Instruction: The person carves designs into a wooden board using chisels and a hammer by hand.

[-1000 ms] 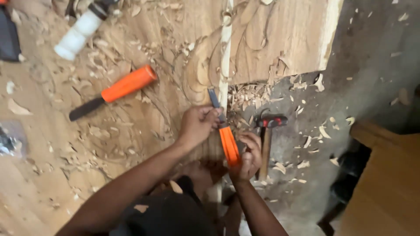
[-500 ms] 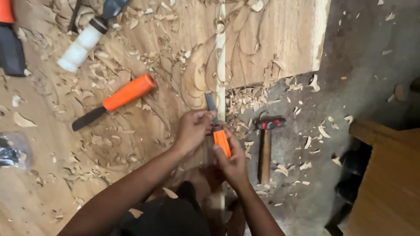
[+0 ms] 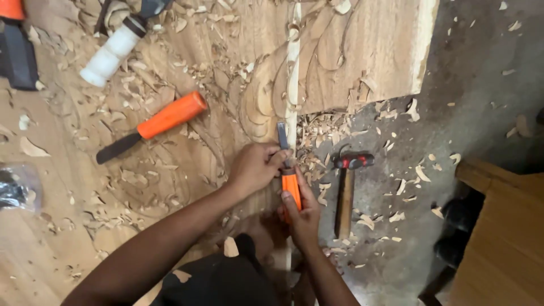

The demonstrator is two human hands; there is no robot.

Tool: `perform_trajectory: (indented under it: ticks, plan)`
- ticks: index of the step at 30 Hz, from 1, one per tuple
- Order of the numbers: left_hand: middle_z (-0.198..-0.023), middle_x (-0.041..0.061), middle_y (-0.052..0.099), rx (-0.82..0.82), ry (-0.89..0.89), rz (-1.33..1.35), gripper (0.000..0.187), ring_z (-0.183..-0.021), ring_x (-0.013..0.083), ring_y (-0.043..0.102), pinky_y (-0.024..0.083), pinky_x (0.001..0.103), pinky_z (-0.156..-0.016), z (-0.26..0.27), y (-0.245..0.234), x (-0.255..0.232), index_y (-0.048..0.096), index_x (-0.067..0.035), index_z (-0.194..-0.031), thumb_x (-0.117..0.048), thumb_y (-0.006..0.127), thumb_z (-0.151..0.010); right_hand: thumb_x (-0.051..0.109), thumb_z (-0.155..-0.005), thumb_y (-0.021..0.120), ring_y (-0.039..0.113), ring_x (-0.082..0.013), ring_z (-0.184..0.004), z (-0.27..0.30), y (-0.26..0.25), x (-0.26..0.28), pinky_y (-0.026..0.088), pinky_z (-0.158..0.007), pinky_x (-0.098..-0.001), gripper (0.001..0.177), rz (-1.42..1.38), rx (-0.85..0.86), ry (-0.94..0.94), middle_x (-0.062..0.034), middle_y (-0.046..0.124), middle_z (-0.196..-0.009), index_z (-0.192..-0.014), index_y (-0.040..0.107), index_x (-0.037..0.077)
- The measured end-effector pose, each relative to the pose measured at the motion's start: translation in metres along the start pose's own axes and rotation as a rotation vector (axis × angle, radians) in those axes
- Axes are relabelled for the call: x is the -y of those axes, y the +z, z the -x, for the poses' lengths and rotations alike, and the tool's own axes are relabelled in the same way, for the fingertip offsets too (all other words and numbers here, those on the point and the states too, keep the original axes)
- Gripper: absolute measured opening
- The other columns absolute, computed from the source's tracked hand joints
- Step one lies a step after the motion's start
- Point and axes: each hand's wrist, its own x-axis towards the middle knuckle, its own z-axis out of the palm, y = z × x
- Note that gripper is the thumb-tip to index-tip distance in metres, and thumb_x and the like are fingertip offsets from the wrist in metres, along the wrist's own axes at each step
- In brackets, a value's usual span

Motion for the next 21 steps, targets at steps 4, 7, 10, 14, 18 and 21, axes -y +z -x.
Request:
perform_trajectory:
  ticks: [4, 7, 10, 14, 18, 21]
  plan:
    - [-0.068, 0.014, 0.071, -0.062, -0.013, -0.196, 0.029, -0.06, 0.027, 0.07, 0.05, 0.039, -0.058, 0.005, 0.003, 0.002, 0.08, -0.011, -0.094, -0.037, 0.066, -0.095, 0.008, -0.099, 0.06, 0.051, -0.0052, -0.059, 0.009, 0.01, -0.001, 0.044, -0.052, -0.0207, 0.066, -0.121, -0.003, 0.033, 0.0012, 0.06, -0.082, -0.161, 0.037, 0.011]
    - [-0.074, 0.012, 0.074, -0.116, 0.026, -0.116, 0.027, -0.064, 0.025, 0.073, 0.053, 0.038, -0.059, 0.002, 0.007, 0.013, 0.079, -0.011, -0.095, -0.035, 0.065, -0.094, 0.007, -0.1, 0.06, 0.051, -0.0049, -0.06, 0.009, 0.021, -0.001, 0.045, -0.053, -0.0211, 0.065, -0.138, -0.02, 0.027, 0.002, 0.058, -0.08, -0.161, 0.037, 0.01]
    - [-0.077, 0.01, 0.076, -0.156, 0.054, -0.038, 0.025, -0.066, 0.0221, 0.075, 0.054, 0.035, -0.06, 0.003, 0.009, 0.018, 0.079, -0.01, -0.096, -0.031, 0.065, -0.094, 0.007, -0.099, 0.06, 0.05, -0.0049, -0.059, 0.01, 0.029, 0.0, 0.044, -0.052, -0.0214, 0.065, -0.096, -0.06, 0.034, 0.0026, 0.057, -0.078, -0.161, 0.038, 0.009]
    - [-0.077, 0.007, 0.079, -0.158, 0.029, 0.054, 0.024, -0.066, 0.0171, 0.078, 0.057, 0.032, -0.062, -0.001, 0.007, 0.02, 0.078, -0.008, -0.092, -0.027, 0.065, -0.096, 0.008, -0.1, 0.06, 0.051, -0.0041, -0.064, 0.005, 0.042, -0.002, 0.042, -0.055, -0.0206, 0.064, 0.031, -0.072, -0.061, 0.0033, 0.06, -0.085, -0.161, 0.039, 0.008]
    - [-0.08, 0.008, 0.078, -0.194, 0.053, -0.058, 0.021, -0.066, 0.0175, 0.075, 0.057, 0.033, -0.063, -0.011, -0.009, 0.025, 0.081, -0.009, -0.095, -0.024, 0.065, -0.094, 0.011, -0.099, 0.059, 0.051, -0.0044, -0.057, 0.002, 0.078, -0.032, 0.042, -0.049, -0.021, 0.066, -0.115, -0.131, 0.013, 0.0015, 0.061, -0.078, -0.16, 0.035, 0.012]
    - [-0.082, 0.008, 0.078, -0.111, 0.023, -0.107, 0.02, -0.066, 0.0185, 0.075, 0.058, 0.033, -0.066, -0.015, -0.029, 0.022, 0.081, -0.008, -0.097, -0.021, 0.066, -0.092, 0.01, -0.107, 0.06, 0.058, -0.0087, -0.066, 0.008, 0.118, -0.039, 0.047, -0.056, -0.0238, 0.04, -0.238, -0.259, 0.023, -0.0034, 0.065, -0.087, -0.142, 0.052, -0.008]
